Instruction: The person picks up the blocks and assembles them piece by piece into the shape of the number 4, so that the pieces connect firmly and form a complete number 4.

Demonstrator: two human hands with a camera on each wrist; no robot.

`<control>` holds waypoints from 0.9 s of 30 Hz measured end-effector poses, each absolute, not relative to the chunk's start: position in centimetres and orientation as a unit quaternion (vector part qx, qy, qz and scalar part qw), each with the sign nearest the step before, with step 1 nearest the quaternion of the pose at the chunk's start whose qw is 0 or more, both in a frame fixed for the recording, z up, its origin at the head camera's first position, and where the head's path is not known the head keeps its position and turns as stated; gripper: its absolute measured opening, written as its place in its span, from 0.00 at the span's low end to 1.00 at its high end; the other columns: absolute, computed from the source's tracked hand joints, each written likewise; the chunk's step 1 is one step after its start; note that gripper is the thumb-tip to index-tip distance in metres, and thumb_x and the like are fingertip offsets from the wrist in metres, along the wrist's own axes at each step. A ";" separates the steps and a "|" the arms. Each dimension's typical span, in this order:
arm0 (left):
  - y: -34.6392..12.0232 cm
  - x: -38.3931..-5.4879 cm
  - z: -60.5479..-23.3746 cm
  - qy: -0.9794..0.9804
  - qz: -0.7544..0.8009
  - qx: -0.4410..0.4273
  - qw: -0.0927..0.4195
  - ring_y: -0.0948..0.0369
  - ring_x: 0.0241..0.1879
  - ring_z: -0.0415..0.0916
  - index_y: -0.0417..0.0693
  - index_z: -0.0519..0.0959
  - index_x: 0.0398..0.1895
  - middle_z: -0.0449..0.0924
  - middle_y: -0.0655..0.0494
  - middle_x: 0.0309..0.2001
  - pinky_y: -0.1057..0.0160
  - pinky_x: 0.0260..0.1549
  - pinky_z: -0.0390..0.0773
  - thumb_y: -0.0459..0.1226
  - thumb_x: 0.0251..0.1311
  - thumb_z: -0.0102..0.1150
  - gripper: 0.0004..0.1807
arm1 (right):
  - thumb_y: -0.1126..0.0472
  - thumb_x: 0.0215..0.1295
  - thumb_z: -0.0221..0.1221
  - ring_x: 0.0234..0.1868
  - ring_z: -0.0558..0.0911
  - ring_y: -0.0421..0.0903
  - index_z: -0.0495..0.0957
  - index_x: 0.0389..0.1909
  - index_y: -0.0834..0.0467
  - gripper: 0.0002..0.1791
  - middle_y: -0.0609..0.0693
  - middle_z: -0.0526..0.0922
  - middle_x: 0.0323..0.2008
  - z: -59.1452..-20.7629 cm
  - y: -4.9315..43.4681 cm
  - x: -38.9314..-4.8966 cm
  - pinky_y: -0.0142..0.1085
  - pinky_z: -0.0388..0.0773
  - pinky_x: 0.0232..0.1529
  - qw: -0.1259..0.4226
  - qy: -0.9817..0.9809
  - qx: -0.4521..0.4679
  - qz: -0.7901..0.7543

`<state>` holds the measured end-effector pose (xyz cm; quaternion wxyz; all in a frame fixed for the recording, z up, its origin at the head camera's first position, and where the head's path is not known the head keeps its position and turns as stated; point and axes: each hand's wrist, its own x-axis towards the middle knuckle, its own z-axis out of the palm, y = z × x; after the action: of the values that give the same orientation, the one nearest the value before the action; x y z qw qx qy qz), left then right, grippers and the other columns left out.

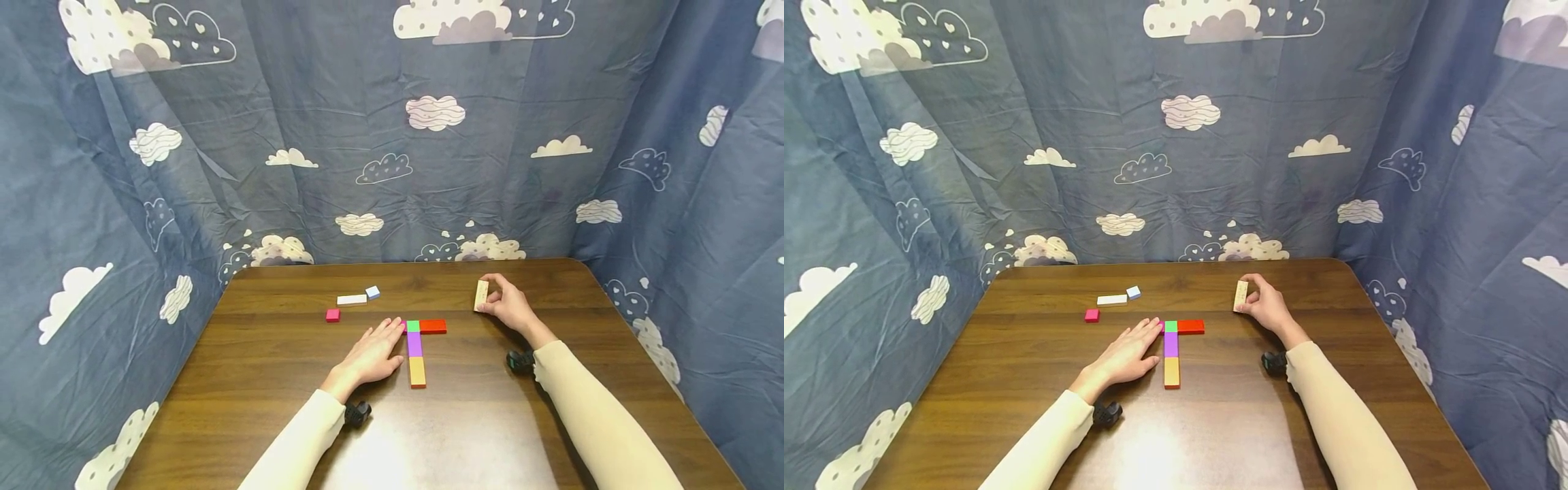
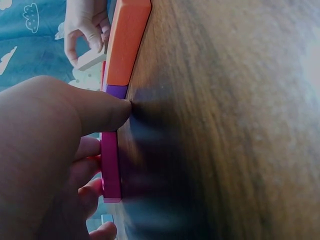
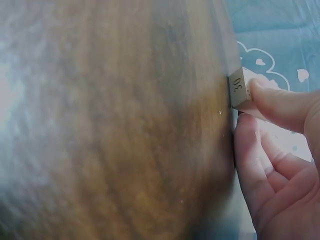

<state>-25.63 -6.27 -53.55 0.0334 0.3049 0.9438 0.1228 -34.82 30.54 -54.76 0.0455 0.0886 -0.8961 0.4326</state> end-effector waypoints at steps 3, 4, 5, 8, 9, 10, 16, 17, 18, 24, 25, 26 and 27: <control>-6.3 -25.7 -53.5 0.944 0.121 0.304 0.033 0.51 0.77 0.47 0.45 0.57 0.79 0.51 0.50 0.79 0.42 0.71 0.54 0.49 0.69 0.57 0.40 | 0.67 0.59 0.70 0.27 0.82 0.47 0.69 0.64 0.53 0.33 0.55 0.85 0.28 -54.9 30.4 -34.9 0.36 0.77 0.29 0.054 -0.893 0.091 0.438; -6.4 -25.7 -53.5 0.944 0.120 0.304 0.033 0.51 0.77 0.47 0.45 0.56 0.79 0.51 0.50 0.79 0.42 0.71 0.53 0.49 0.69 0.57 0.40 | 0.68 0.59 0.69 0.26 0.82 0.47 0.69 0.64 0.53 0.32 0.55 0.85 0.28 -55.0 30.4 -34.9 0.36 0.78 0.29 0.057 -0.891 0.090 0.442; -6.4 -25.7 -53.5 0.945 0.120 0.304 0.032 0.51 0.77 0.47 0.45 0.57 0.79 0.51 0.51 0.79 0.42 0.71 0.54 0.49 0.69 0.57 0.40 | 0.68 0.60 0.68 0.26 0.83 0.47 0.69 0.64 0.53 0.31 0.55 0.85 0.27 -55.0 30.3 -35.0 0.35 0.79 0.28 0.062 -0.890 0.092 0.443; -6.4 -25.7 -53.4 0.945 0.118 0.303 0.034 0.51 0.77 0.47 0.45 0.57 0.79 0.51 0.51 0.79 0.42 0.71 0.54 0.49 0.69 0.57 0.40 | 0.69 0.62 0.67 0.26 0.84 0.49 0.70 0.63 0.54 0.30 0.56 0.85 0.27 -55.0 30.1 -35.0 0.36 0.81 0.27 0.070 -0.883 0.095 0.454; -6.4 -25.7 -53.4 0.945 0.116 0.303 0.034 0.51 0.77 0.47 0.45 0.57 0.79 0.51 0.51 0.79 0.42 0.71 0.54 0.49 0.69 0.57 0.40 | 0.69 0.62 0.67 0.27 0.84 0.51 0.70 0.63 0.54 0.30 0.58 0.85 0.28 -54.9 29.9 -34.9 0.37 0.82 0.26 0.071 -0.880 0.095 0.459; -6.3 -25.7 -53.5 0.946 0.113 0.302 0.034 0.51 0.77 0.47 0.45 0.57 0.79 0.51 0.50 0.79 0.42 0.71 0.54 0.49 0.69 0.57 0.40 | 0.70 0.62 0.67 0.27 0.85 0.52 0.70 0.64 0.55 0.29 0.59 0.85 0.28 -54.9 29.8 -34.9 0.38 0.83 0.26 0.073 -0.877 0.096 0.466; -6.3 -25.6 -53.5 0.947 0.103 0.303 0.037 0.51 0.77 0.47 0.45 0.56 0.79 0.50 0.50 0.79 0.42 0.71 0.54 0.49 0.70 0.56 0.40 | 0.71 0.63 0.66 0.29 0.84 0.53 0.70 0.63 0.54 0.29 0.62 0.82 0.30 -54.2 29.1 -34.9 0.40 0.83 0.27 0.072 -0.866 0.092 0.486; -6.3 -25.6 -53.4 0.946 0.104 0.304 0.036 0.51 0.77 0.47 0.45 0.56 0.79 0.51 0.50 0.79 0.42 0.71 0.54 0.49 0.69 0.56 0.40 | 0.71 0.63 0.66 0.29 0.84 0.52 0.70 0.63 0.54 0.29 0.62 0.82 0.30 -54.1 28.9 -35.0 0.40 0.83 0.27 0.070 -0.866 0.091 0.487; -6.3 -25.5 -53.4 0.946 0.105 0.304 0.036 0.51 0.77 0.48 0.45 0.57 0.79 0.51 0.50 0.79 0.42 0.70 0.54 0.49 0.69 0.57 0.40 | 0.71 0.63 0.66 0.29 0.84 0.51 0.70 0.63 0.55 0.29 0.61 0.81 0.31 -53.9 28.7 -35.0 0.39 0.83 0.27 0.068 -0.866 0.091 0.488; -6.3 -25.6 -53.5 0.947 0.107 0.302 0.037 0.52 0.78 0.46 0.46 0.55 0.79 0.50 0.50 0.79 0.42 0.71 0.53 0.49 0.70 0.56 0.40 | 0.73 0.61 0.66 0.28 0.83 0.50 0.70 0.62 0.58 0.29 0.63 0.81 0.32 -52.8 26.8 -35.5 0.40 0.83 0.27 0.051 -0.858 0.100 0.502; -6.3 -25.6 -53.5 0.947 0.106 0.301 0.039 0.52 0.78 0.45 0.47 0.55 0.80 0.49 0.51 0.80 0.42 0.71 0.52 0.49 0.70 0.55 0.40 | 0.73 0.61 0.66 0.27 0.83 0.49 0.70 0.62 0.58 0.28 0.63 0.82 0.32 -52.7 26.5 -35.6 0.40 0.83 0.27 0.048 -0.856 0.100 0.504; -6.3 -25.6 -53.5 0.947 0.107 0.300 0.041 0.52 0.78 0.45 0.47 0.55 0.80 0.49 0.51 0.80 0.42 0.71 0.52 0.49 0.70 0.55 0.40 | 0.74 0.61 0.66 0.27 0.82 0.49 0.70 0.61 0.58 0.28 0.64 0.82 0.32 -52.5 26.1 -35.7 0.40 0.83 0.27 0.045 -0.855 0.101 0.507; -6.3 -25.6 -53.5 0.947 0.107 0.300 0.041 0.52 0.78 0.45 0.46 0.55 0.80 0.49 0.51 0.80 0.42 0.71 0.52 0.49 0.70 0.55 0.40 | 0.74 0.61 0.66 0.26 0.82 0.49 0.70 0.61 0.58 0.28 0.64 0.82 0.32 -52.4 25.8 -35.8 0.40 0.82 0.26 0.043 -0.854 0.099 0.510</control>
<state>-25.59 -6.26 -53.51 0.0406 0.3002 0.9469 0.1074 -35.81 25.79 -52.42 0.0430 0.0994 -0.8536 0.5095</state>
